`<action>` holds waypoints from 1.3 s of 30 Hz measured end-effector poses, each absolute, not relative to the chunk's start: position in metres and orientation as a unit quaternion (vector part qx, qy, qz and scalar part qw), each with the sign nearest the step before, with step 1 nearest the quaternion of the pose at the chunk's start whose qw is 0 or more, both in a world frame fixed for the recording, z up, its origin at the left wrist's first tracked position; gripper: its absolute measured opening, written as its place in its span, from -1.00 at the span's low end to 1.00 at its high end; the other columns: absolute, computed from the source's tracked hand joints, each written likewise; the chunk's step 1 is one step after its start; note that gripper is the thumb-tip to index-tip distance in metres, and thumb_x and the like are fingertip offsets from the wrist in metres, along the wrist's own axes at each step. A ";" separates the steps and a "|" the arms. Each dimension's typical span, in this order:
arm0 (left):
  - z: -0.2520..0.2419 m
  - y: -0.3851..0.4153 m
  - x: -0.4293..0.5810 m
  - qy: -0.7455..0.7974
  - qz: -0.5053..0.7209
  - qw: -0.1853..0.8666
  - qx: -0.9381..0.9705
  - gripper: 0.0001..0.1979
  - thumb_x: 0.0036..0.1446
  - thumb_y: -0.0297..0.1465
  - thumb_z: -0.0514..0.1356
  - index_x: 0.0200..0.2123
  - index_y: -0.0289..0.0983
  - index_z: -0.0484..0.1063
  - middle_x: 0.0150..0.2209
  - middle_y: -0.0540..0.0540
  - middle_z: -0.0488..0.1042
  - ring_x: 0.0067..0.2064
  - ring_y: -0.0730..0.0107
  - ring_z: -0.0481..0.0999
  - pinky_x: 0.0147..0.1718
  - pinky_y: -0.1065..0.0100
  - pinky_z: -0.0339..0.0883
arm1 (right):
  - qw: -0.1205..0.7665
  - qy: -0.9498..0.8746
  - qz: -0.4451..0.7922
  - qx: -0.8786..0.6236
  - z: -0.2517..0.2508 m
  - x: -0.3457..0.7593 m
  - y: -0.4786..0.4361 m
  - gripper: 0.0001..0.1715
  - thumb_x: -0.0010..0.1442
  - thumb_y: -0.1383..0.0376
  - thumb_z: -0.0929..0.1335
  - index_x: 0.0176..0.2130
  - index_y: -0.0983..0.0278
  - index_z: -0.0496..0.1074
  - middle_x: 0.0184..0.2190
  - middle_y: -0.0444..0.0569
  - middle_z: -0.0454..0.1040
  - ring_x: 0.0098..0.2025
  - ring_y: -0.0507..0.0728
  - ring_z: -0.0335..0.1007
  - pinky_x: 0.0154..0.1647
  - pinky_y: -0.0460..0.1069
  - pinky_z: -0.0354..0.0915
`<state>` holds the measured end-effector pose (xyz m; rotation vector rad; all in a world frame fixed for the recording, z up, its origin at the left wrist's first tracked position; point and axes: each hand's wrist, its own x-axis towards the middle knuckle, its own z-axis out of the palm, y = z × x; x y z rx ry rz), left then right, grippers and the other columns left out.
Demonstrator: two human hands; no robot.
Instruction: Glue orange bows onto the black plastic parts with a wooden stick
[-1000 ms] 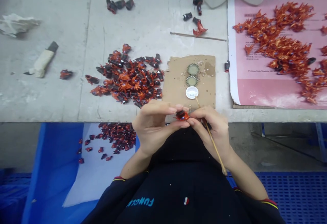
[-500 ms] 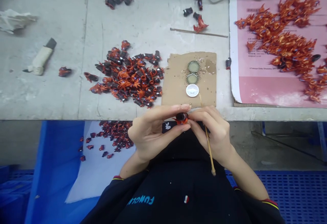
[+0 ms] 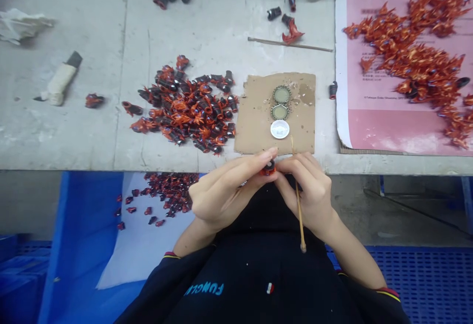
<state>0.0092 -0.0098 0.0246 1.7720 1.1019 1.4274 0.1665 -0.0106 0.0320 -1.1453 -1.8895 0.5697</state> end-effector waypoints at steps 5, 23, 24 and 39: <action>0.036 -0.009 0.013 0.397 0.541 0.266 0.692 -0.55 0.12 -0.56 0.31 0.09 -0.21 0.42 -0.08 -0.04 0.63 -0.16 0.40 0.67 -0.09 0.48 0.60 | 0.409 -0.757 0.223 -0.457 0.032 0.166 -0.010 -0.83 0.20 0.45 0.38 -0.29 0.19 0.33 -0.47 -0.16 0.45 -0.45 0.03 0.33 -0.46 -0.02 0.17; 0.028 -0.002 0.017 0.360 0.626 0.454 0.522 -0.77 0.00 -0.40 0.41 -0.31 -0.21 0.43 -0.35 0.06 0.64 -0.28 0.40 0.69 -0.28 0.47 0.64 | 0.409 -0.718 0.319 -0.464 0.037 0.164 -0.010 -0.93 0.24 0.35 0.34 -0.21 0.22 0.37 -0.38 -0.08 0.48 -0.37 0.04 0.38 -0.43 -0.04 0.29; 0.026 0.000 0.016 0.357 0.623 0.462 0.520 -0.76 0.01 -0.37 0.41 -0.31 -0.21 0.40 -0.37 0.07 0.64 -0.27 0.40 0.69 -0.27 0.46 0.64 | 0.406 -0.722 0.323 -0.459 0.038 0.164 -0.009 -0.91 0.25 0.33 0.34 -0.18 0.21 0.38 -0.36 -0.07 0.50 -0.36 0.05 0.40 -0.42 -0.04 0.31; 0.022 0.002 0.022 0.343 0.623 0.475 0.519 -0.68 0.06 -0.20 0.36 -0.38 -0.18 0.27 -0.46 0.16 0.56 -0.31 0.51 0.66 -0.05 0.32 0.62 | 0.421 -0.750 0.300 -0.412 0.042 0.161 -0.009 -0.84 0.31 0.34 0.27 -0.14 0.15 0.41 -0.43 -0.11 0.40 -0.41 0.04 0.30 -0.38 -0.03 0.30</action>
